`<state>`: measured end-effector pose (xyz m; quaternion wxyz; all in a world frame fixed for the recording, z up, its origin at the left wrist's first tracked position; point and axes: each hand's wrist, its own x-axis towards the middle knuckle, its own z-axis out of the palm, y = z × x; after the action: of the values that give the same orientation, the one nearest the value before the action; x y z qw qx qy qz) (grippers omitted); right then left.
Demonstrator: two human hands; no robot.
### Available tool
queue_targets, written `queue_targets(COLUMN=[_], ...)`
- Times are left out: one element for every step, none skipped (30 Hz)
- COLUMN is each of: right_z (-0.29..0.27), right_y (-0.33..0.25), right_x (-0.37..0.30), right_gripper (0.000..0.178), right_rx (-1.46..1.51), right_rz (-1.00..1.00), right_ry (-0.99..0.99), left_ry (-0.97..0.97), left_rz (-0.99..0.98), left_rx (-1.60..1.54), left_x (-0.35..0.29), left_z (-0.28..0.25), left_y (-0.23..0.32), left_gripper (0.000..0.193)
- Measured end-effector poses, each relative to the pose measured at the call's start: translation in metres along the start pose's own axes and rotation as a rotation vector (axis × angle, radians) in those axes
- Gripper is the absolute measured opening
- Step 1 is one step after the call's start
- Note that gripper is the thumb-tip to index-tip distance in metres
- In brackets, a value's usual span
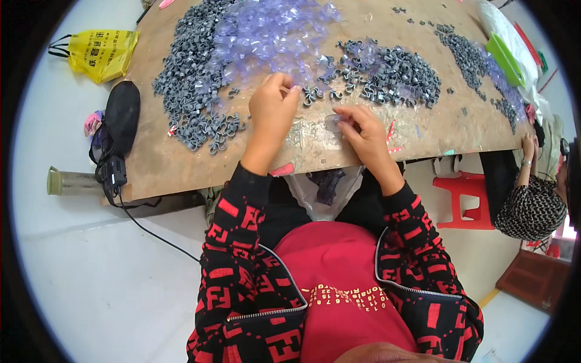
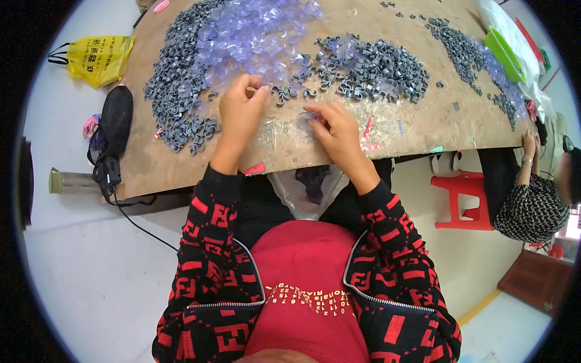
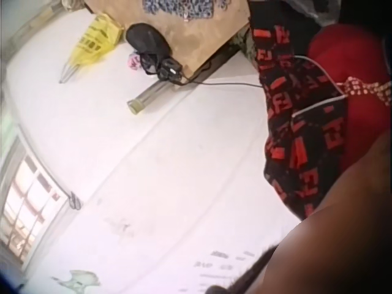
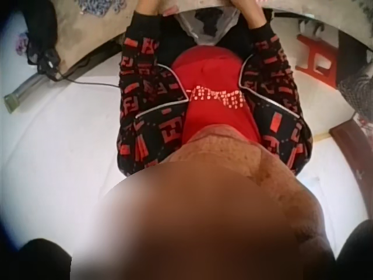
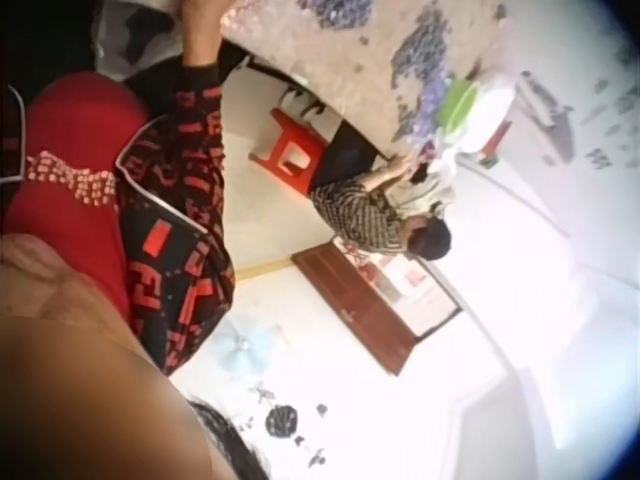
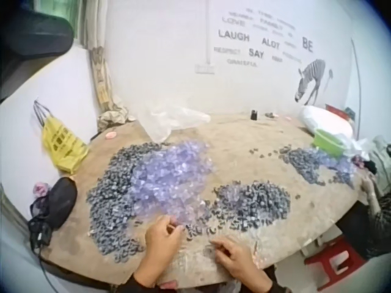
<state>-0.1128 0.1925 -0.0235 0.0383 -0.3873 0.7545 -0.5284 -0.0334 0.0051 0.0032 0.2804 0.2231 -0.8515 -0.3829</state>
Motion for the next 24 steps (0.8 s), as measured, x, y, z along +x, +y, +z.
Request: queue_targets(right_z=[0.0, 0.0, 0.0, -0.001, -0.002, -0.002, -0.003, -0.003, -0.005, -0.008, -0.012, -0.015, -0.015, -0.016, -0.016, -0.013, -0.009, -0.006, -0.004, -0.004, -0.003, -0.003, -0.003, -0.003], right_y=[-0.002, -0.002, 0.001, 0.005, 0.007, 0.002, -0.006, -0.01, -0.008, -0.003, 0.003, 0.005, 0.007, 0.008, 0.008, 0.011, 0.012, 0.013, 0.014, 0.016, 0.017, 0.019, 0.02, 0.018], right_x=[0.001, 0.002, 0.003, 0.003, 0.002, 0.002, 0.003, 0.003, 0.005, 0.011, 0.017, 0.025, 0.032, 0.038, 0.044, 0.048, 0.05, 0.051, 0.052, 0.055, 0.058, 0.059, 0.058, 0.058], right_gripper=[0.025, 0.027, 0.027, 0.027, 0.028, 0.028, 0.027, 0.026, 0.026, 0.026, 0.026, 0.025, 0.025, 0.025, 0.025, 0.024, 0.024, 0.021, 0.018, 0.018, 0.018, 0.019, 0.019, 0.023], right_rx=[-0.087, -0.174, -0.171, -0.185, -0.2, -0.196, -0.134, -0.073, -0.076, 0.046, 0.168, 0.106, 0.106, -0.024, -0.154, -0.171, -0.171, -0.23, -0.287, -0.288, -0.348, -0.408, -0.407, -0.375], right_rz=[-0.051, -0.101, -0.098, -0.098, -0.098, -0.097, -0.039, 0.018, 0.02, 0.047, 0.073, 0.055, 0.053, 0.008, -0.039, -0.07, -0.074, -0.118, -0.161, -0.161, -0.246, -0.332, -0.329, -0.257], right_ry=[-0.038, -0.076, -0.072, -0.09, -0.108, -0.108, -0.125, -0.142, -0.137, -0.098, -0.058, -0.063, -0.063, -0.041, -0.021, -0.024, -0.027, -0.038, -0.05, -0.054, -0.07, -0.086, -0.091, -0.103], left_ry=[-0.032, -0.036, -0.14, -0.246, -0.252, -0.255, -0.257, -0.257, -0.258, -0.257, -0.262, -0.269, -0.275, -0.274, -0.29, -0.306, -0.302, -0.295, -0.287, -0.284, -0.298, -0.313, -0.31, -0.321], left_rz=[-0.127, -0.125, -0.229, -0.334, -0.334, -0.342, -0.349, -0.35, -0.4, -0.45, -0.449, -0.473, -0.496, -0.494, -0.509, -0.523, -0.521, -0.532, -0.544, -0.546, -0.556, -0.567, -0.572, -0.579], left_rx=[-0.282, -0.276, -0.613, -0.95, -0.947, -1.073, -1.2, -1.198, -1.253, -1.309, -1.311, -1.355, -1.399, -1.399, -1.419, -1.438, -1.44, -1.47, -1.499, -1.501, -1.547, -1.592, -1.593, -1.622], left_x=[-0.004, -0.008, -0.014, -0.02, -0.025, -0.031, -0.037, -0.042, -0.047, -0.051, -0.054, -0.057, -0.06, -0.062, -0.063, -0.064, -0.065, -0.067, -0.068, -0.067, -0.067, -0.067, -0.068, -0.067], left_z=[-0.005, -0.009, -0.012, -0.013, -0.014, -0.016, -0.017, -0.02, -0.02, -0.021, -0.02, -0.021, -0.021, -0.021, -0.021, -0.021, -0.021, -0.02, -0.019, -0.017, -0.017, -0.016, -0.016, -0.018], left_y=[0.008, 0.014, 0.02, 0.024, 0.024, 0.024, 0.023, 0.023, 0.024, 0.024, 0.025, 0.025, 0.025, 0.023, 0.021, 0.018, 0.017, 0.016, 0.014, 0.013, 0.011, 0.011, 0.012, 0.015], left_gripper=[0.009, 0.009, 0.006, 0.004, 0.004, 0.004, 0.004, 0.004, 0.004, 0.005, 0.005, 0.005, 0.006, 0.006, 0.007, 0.008, 0.008, 0.009, 0.01, 0.01, 0.011, 0.012, 0.012, 0.013])
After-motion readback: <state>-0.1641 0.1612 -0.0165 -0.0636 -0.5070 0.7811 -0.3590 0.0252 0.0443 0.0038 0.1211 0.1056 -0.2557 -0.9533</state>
